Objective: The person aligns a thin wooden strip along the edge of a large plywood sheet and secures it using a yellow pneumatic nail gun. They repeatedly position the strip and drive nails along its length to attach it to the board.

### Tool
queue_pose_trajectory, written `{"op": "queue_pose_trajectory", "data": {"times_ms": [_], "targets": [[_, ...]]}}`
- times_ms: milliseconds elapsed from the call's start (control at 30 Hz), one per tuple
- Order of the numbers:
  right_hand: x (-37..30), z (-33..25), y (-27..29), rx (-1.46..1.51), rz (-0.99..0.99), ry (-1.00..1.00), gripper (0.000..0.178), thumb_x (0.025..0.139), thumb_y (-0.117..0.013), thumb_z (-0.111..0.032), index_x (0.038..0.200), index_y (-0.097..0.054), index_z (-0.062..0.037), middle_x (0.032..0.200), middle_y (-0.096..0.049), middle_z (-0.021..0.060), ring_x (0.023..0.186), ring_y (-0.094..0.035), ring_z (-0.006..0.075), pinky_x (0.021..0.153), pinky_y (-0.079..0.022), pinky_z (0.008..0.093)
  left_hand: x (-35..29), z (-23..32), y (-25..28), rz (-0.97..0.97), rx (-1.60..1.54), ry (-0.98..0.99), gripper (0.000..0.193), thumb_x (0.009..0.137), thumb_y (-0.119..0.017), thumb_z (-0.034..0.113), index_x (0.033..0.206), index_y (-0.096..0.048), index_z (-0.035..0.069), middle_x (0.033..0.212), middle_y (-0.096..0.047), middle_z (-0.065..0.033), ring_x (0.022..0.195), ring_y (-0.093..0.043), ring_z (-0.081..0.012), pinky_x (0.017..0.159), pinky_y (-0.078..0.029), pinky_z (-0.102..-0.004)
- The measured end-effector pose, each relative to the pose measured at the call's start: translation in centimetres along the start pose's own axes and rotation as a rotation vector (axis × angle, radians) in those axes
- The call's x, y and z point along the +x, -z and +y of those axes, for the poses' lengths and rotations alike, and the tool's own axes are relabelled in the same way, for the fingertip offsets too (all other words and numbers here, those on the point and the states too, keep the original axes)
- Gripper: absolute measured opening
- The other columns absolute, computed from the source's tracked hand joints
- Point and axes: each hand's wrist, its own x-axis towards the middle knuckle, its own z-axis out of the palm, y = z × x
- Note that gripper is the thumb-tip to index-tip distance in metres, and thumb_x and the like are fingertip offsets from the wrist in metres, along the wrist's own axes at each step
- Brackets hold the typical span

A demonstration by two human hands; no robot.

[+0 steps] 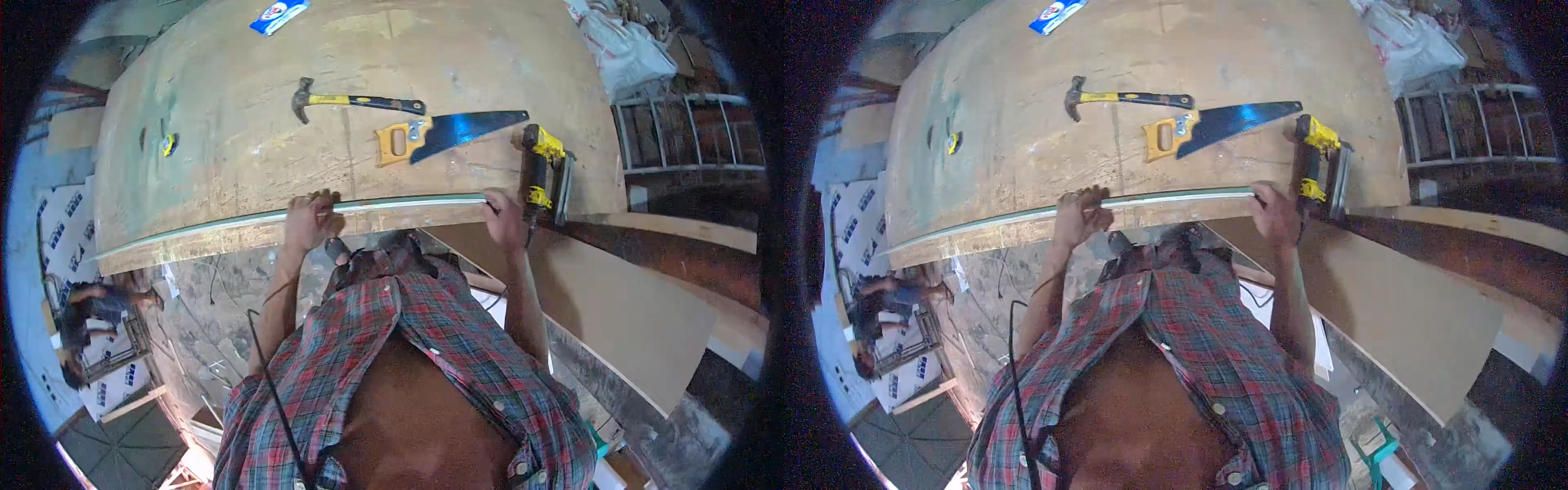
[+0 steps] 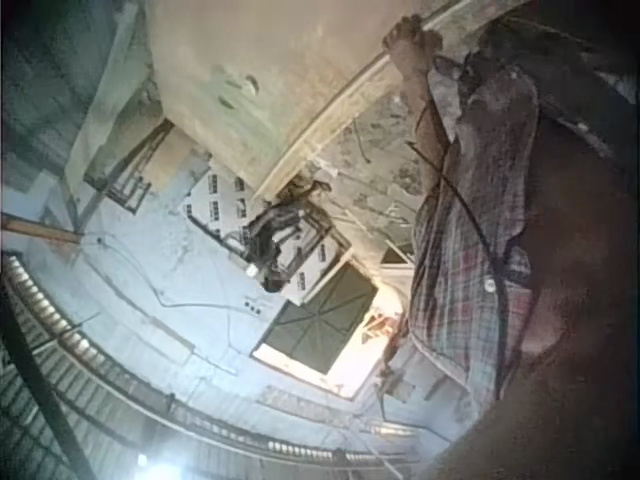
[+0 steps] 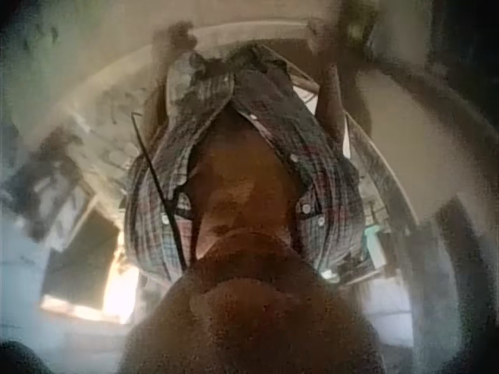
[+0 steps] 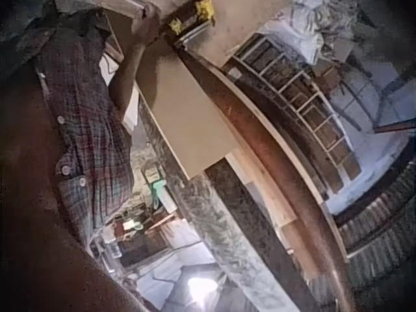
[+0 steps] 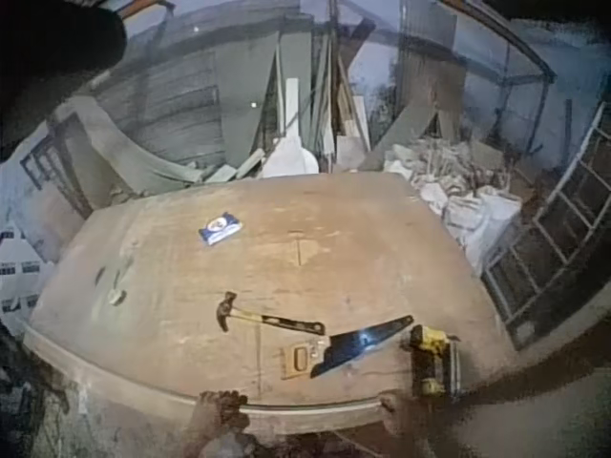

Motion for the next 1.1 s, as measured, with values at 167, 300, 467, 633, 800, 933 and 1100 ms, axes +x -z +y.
{"op": "queue_pose_trajectory", "data": {"times_ms": [167, 300, 467, 633, 800, 933, 1100], "targets": [[0.3, -1.6, -3.2, 0.208, 0.0, 0.086, 0.03, 0.085, -0.073, -0.015, 0.112, -0.067, -0.0043, 0.107, -0.069, 0.0137, 0.091, -0.069, 0.0327, 0.08, -0.054, 0.0398, -1.9, -2.8, -0.3, 0.152, 0.125, 0.011, 0.039, 0.079, -0.07, 0.027, 0.116, -0.067, 0.016, 0.113, -0.066, -0.0128, 0.11, -0.057, -0.0357, 0.103, -0.038, -0.0496], [0.4, -4.1, -4.5, 0.077, 0.08, 0.255, 0.03, 0.081, -0.075, -0.01, 0.11, -0.068, -0.005, 0.101, -0.069, 0.0129, 0.084, -0.067, 0.0312, 0.075, -0.054, 0.0394, -3.7, -4.8, -0.5, 0.257, 0.16, 0.068, 0.038, 0.079, -0.072, 0.021, 0.115, -0.065, 0.015, 0.116, -0.064, -0.0127, 0.115, -0.054, -0.0361, 0.107, -0.035, -0.0498], [-0.3, -4.5, -7.0, 0.099, 0.12, 0.362, 0.022, 0.079, -0.075, -0.007, 0.1, -0.071, -0.0061, 0.098, -0.069, 0.0113, 0.085, -0.067, 0.0302, 0.076, -0.054, 0.0398, -5.8, -5.7, -1.1, 0.279, 0.183, 0.181, 0.043, 0.076, -0.074, 0.021, 0.116, -0.063, 0.012, 0.122, -0.06, -0.0129, 0.118, -0.051, -0.0364, 0.108, -0.034, -0.0506], [-0.6, -4.3, -7.2, 0.06, 0.082, 0.394, 0.013, 0.079, -0.074, -0.008, 0.091, -0.071, -0.0048, 0.097, -0.069, 0.0105, 0.09, -0.066, 0.0311, 0.077, -0.054, 0.0401, -7.1, -5.8, -1.5, 0.318, 0.185, 0.218, 0.049, 0.072, -0.076, 0.021, 0.119, -0.062, 0.013, 0.12, -0.06, -0.0146, 0.117, -0.05, -0.0379, 0.108, -0.034, -0.0515], [0.0, -6.1, -5.7, 0.017, -0.006, 0.449, 0.012, 0.084, -0.072, -0.008, 0.094, -0.071, -0.0017, 0.094, -0.068, 0.0144, 0.086, -0.068, 0.0303, 0.078, -0.054, 0.0372, -5.9, -1.5, -1.0, 0.451, -0.05, 0.224, 0.044, 0.077, -0.072, 0.028, 0.118, -0.066, 0.015, 0.121, -0.06, -0.0196, 0.115, -0.051, -0.04, 0.104, -0.038, -0.0523], [2.7, -5.6, -3.9, -0.15, -0.359, 0.382, 0.025, 0.091, -0.064, -0.026, 0.1, -0.07, -0.0029, 0.099, -0.068, 0.0181, 0.097, -0.066, 0.035, 0.081, -0.054, 0.0428, -2.5, 2.3, -2.0, 0.366, -0.212, 0.175, 0.031, 0.068, -0.069, 0.015, 0.098, -0.075, 0.009, 0.1, -0.07, -0.0148, 0.09, -0.065, -0.0369, 0.088, -0.05, -0.0473], [10.1, 2.1, -5.7, 0.218, -0.2, 0.407, 0.025, 0.092, -0.067, -0.01, 0.113, -0.065, 0.0026, 0.093, -0.066, 0.0044, 0.076, -0.055, 0.0141, 0.069, -0.049, 0.0287, -0.5, 2.7, -3.7, 0.471, -0.025, 0.094, 0.019, 0.075, -0.065, 0.022, 0.087, -0.072, 0.01, 0.095, -0.064, -0.0119, 0.098, -0.06, -0.0308, 0.09, -0.046, -0.0433]]}}
